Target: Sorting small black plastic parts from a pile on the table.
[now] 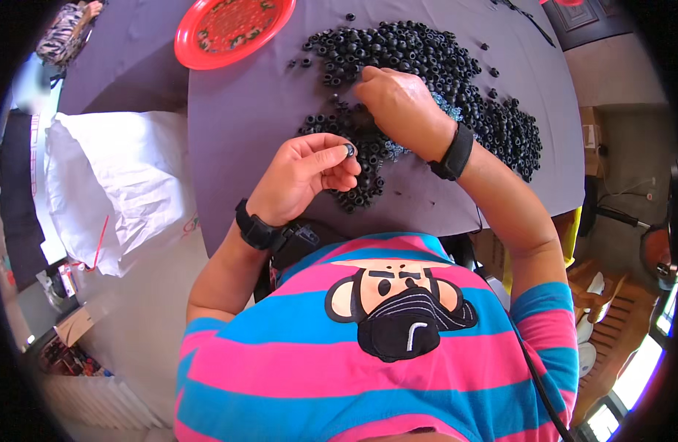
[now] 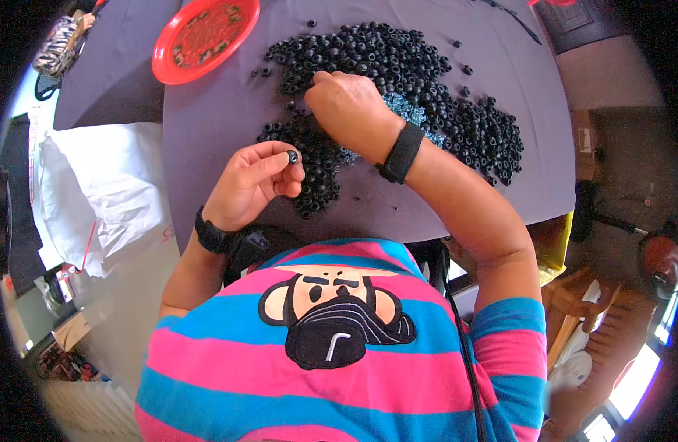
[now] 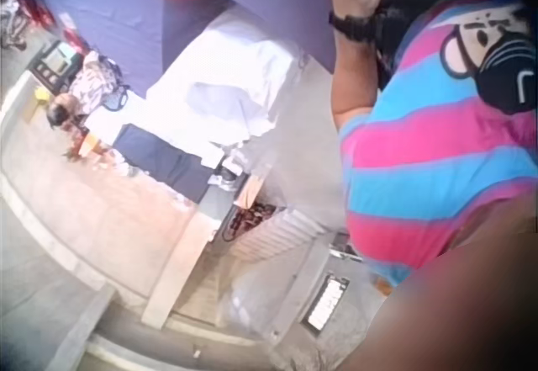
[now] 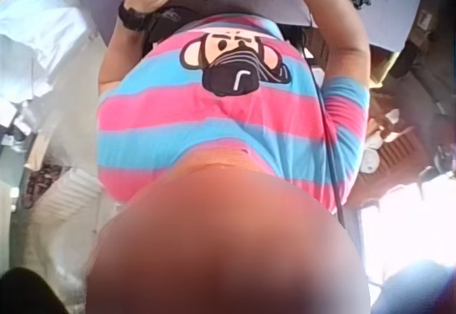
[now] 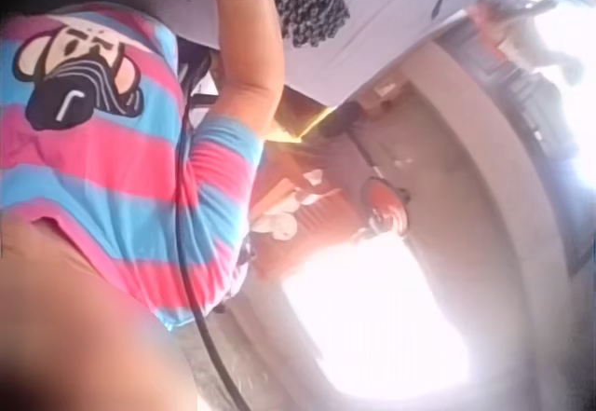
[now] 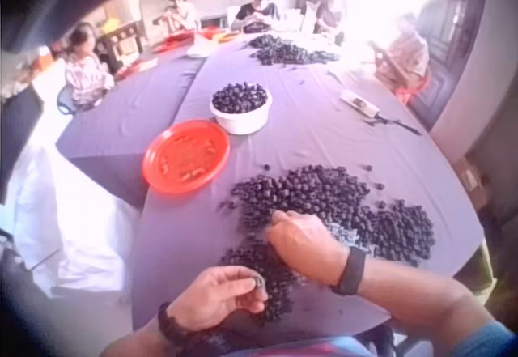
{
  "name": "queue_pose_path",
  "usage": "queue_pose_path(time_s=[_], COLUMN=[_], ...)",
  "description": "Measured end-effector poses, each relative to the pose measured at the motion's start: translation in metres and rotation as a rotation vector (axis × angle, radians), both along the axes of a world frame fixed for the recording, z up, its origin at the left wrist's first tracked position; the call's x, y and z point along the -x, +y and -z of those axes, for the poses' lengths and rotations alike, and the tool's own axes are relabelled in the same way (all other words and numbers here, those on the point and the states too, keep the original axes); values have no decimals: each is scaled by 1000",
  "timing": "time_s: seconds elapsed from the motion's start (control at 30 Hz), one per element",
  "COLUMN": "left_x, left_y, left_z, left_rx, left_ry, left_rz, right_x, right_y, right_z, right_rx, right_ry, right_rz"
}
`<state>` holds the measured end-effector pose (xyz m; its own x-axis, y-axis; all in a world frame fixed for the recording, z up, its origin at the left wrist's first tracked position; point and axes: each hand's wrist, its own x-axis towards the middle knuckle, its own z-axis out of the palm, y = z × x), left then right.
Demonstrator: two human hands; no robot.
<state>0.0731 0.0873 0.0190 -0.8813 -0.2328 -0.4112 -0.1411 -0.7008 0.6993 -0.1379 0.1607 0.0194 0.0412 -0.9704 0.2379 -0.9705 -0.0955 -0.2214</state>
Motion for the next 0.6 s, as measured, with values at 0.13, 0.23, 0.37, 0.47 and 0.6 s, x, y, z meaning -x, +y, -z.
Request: queue_pose_path(time_s=[0.13, 0.23, 0.37, 0.47, 0.6], left_x=[2, 5, 13, 24, 35], left_y=[-2, -1, 3, 11, 19], left_z=[3, 1, 0, -4, -8], left_rx=[-27, -42, -74, -89, -66], left_ry=[42, 47, 99, 94, 81], left_rz=[-1, -7, 19, 76, 135], right_x=[3, 2, -1, -4, -7], right_y=[4, 19, 55, 83, 107], right_z=[-8, -35, -45, -30, -11], right_rx=[-5, -68, -294, -199, -83], right_ry=[-24, -361, -1276, -1599, -1967], right_rz=[0, 52, 210, 141, 60])
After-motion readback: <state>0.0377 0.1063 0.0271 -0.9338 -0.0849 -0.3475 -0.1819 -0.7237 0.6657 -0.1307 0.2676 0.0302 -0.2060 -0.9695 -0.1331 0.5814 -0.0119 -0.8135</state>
